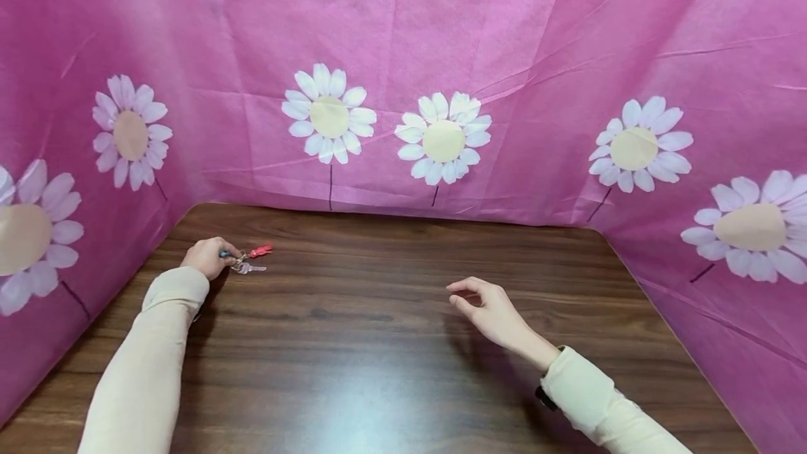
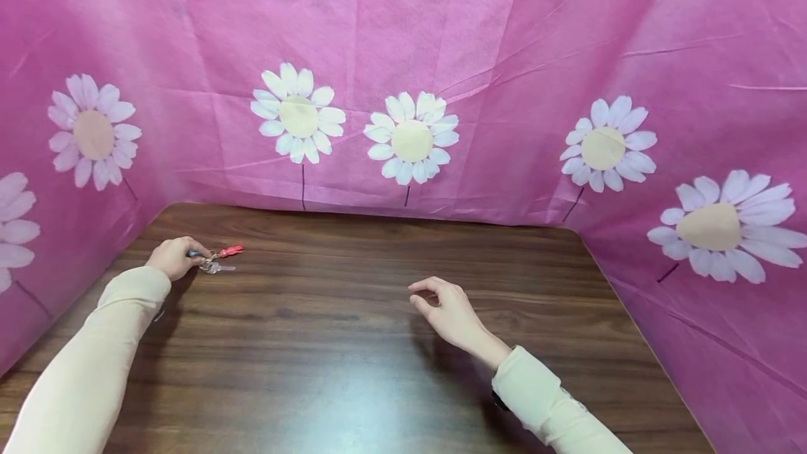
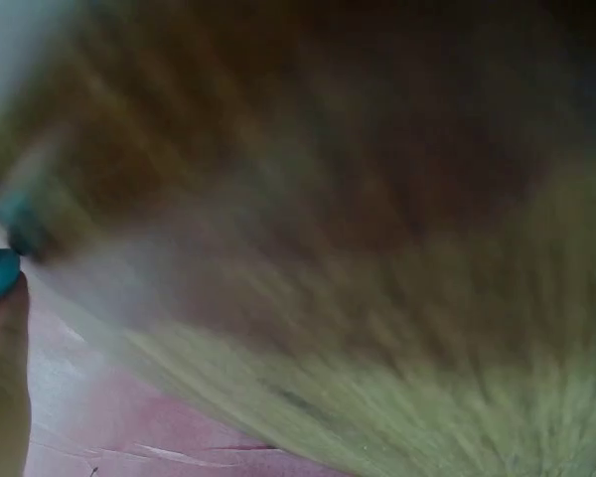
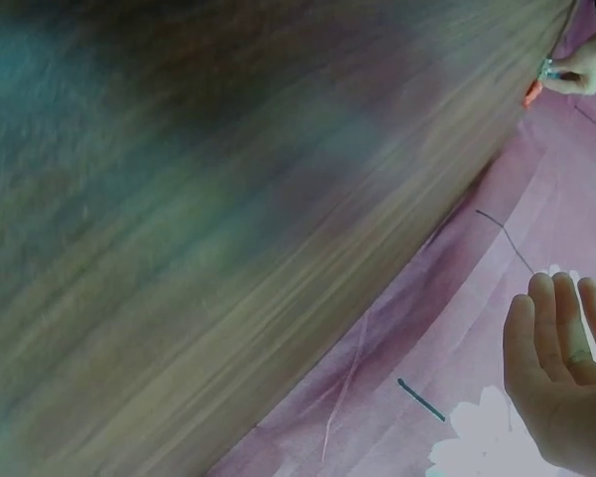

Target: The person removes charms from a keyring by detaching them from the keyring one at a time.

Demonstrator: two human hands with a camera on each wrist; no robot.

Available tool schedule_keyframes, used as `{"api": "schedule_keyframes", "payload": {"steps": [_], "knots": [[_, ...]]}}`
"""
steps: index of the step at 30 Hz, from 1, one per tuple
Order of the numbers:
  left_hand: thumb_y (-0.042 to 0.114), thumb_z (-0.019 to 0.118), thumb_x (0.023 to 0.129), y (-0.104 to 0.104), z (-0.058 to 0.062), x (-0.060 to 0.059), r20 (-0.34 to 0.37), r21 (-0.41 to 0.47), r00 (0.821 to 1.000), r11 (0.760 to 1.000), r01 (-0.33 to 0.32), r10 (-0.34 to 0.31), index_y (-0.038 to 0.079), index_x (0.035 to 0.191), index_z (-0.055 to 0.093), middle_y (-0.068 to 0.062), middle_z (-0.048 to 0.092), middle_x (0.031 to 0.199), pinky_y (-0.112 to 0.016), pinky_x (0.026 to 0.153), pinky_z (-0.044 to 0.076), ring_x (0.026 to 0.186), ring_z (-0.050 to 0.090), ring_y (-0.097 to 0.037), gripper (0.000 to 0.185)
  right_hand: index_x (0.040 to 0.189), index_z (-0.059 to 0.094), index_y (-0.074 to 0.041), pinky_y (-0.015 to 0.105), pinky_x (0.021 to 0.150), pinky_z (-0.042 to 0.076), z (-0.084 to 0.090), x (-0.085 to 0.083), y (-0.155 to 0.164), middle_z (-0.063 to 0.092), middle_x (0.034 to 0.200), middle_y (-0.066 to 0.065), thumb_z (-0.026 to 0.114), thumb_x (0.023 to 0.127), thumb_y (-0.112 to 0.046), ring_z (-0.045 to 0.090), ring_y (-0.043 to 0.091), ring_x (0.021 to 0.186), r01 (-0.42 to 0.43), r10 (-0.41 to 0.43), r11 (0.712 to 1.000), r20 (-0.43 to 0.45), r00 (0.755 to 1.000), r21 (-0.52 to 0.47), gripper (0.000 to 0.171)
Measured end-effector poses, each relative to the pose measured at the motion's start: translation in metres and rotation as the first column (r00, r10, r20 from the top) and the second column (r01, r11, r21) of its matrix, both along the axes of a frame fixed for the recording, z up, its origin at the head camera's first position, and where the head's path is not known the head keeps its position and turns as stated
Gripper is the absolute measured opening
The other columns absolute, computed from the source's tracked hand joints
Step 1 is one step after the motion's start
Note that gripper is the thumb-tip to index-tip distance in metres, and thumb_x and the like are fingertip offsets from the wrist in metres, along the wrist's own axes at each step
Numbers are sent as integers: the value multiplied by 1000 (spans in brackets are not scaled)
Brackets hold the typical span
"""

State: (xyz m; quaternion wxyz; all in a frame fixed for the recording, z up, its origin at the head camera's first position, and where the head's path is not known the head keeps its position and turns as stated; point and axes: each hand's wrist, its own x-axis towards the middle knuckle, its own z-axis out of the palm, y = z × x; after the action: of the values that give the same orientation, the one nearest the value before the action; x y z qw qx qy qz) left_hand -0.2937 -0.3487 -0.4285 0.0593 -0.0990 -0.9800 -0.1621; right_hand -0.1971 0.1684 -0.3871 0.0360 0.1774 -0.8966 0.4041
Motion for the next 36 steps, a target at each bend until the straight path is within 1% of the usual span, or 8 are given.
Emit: {"api": "schedule_keyframes", "payload": {"steps": [4, 10, 17, 21, 23, 29, 33, 36], "knots": [[12, 66, 79, 1, -3, 1, -12, -17, 1000, 1000, 5, -5, 6, 82, 70, -22, 65, 96, -54, 74, 45, 92, 58, -45, 8, 102, 67, -12, 32, 78, 52, -2, 1, 0, 68, 102, 5, 64, 85, -13, 64, 17, 91, -16, 16, 1000, 17, 1000, -5, 18], [13, 63, 79, 7, -4, 1, -15, -45, 999, 998, 34, -35, 9, 77, 68, -17, 66, 89, -52, 71, 46, 87, 60, -42, 6, 102, 67, -11, 33, 78, 52, -1, 0, 0, 69, 101, 4, 64, 85, -14, 63, 16, 93, -27, 27, 1000, -7, 1000, 7, 18], [14, 66, 78, 16, -7, -1, -16, -2, 999, 999, 42, -42, 10, 77, 69, -18, 66, 92, -52, 74, 46, 91, 59, -41, 5, 104, 66, -7, 42, 81, 51, 0, -1, -3, 69, 100, 5, 63, 85, -14, 62, 18, 94, -54, 54, 998, -16, 998, -13, 20], [13, 67, 78, 18, -2, 3, 2, 8, 999, 999, 39, -39, 9, 80, 70, -20, 66, 95, -53, 76, 45, 94, 58, -44, 6, 103, 67, -10, 43, 83, 50, 1, 0, -3, 69, 100, 4, 63, 86, -16, 62, 19, 97, -68, 69, 998, -14, 998, 9, 19], [11, 67, 78, 18, 3, 5, -7, 8, 999, 999, 46, -46, 8, 83, 70, -20, 66, 96, -53, 76, 45, 94, 58, -43, 7, 103, 67, -11, 42, 83, 50, 1, 0, -3, 69, 100, 2, 63, 86, -17, 61, 18, 98, -66, 66, 998, -16, 998, 20, 18], [8, 69, 76, 27, 18, 9, -77, -18, 990, 993, 120, -121, 8, 84, 71, -13, 67, 90, -49, 72, 46, 83, 61, -34, 9, 102, 67, -11, 41, 83, 50, 2, 1, -3, 69, 100, 4, 63, 86, -16, 61, 18, 97, -63, 63, 998, -3, 998, 22, 18], [7, 71, 72, 36, 19, 10, -56, -35, 979, 980, 195, -197, 7, 87, 72, -9, 69, 84, -44, 68, 47, 76, 62, -26, 15, 102, 67, -12, 40, 82, 51, 2, 2, -5, 69, 101, 6, 62, 86, -15, 62, 18, 97, -79, 79, 997, 11, 997, 13, 17], [4, 72, 69, 41, 16, 11, -30, -38, 969, 969, 243, -244, 6, 88, 71, -8, 69, 83, -43, 67, 48, 77, 63, -26, 19, 102, 67, -14, 36, 81, 51, 1, 2, -6, 69, 101, 5, 62, 86, -17, 62, 17, 96, -95, 95, 995, 17, 995, 20, 17]]}}
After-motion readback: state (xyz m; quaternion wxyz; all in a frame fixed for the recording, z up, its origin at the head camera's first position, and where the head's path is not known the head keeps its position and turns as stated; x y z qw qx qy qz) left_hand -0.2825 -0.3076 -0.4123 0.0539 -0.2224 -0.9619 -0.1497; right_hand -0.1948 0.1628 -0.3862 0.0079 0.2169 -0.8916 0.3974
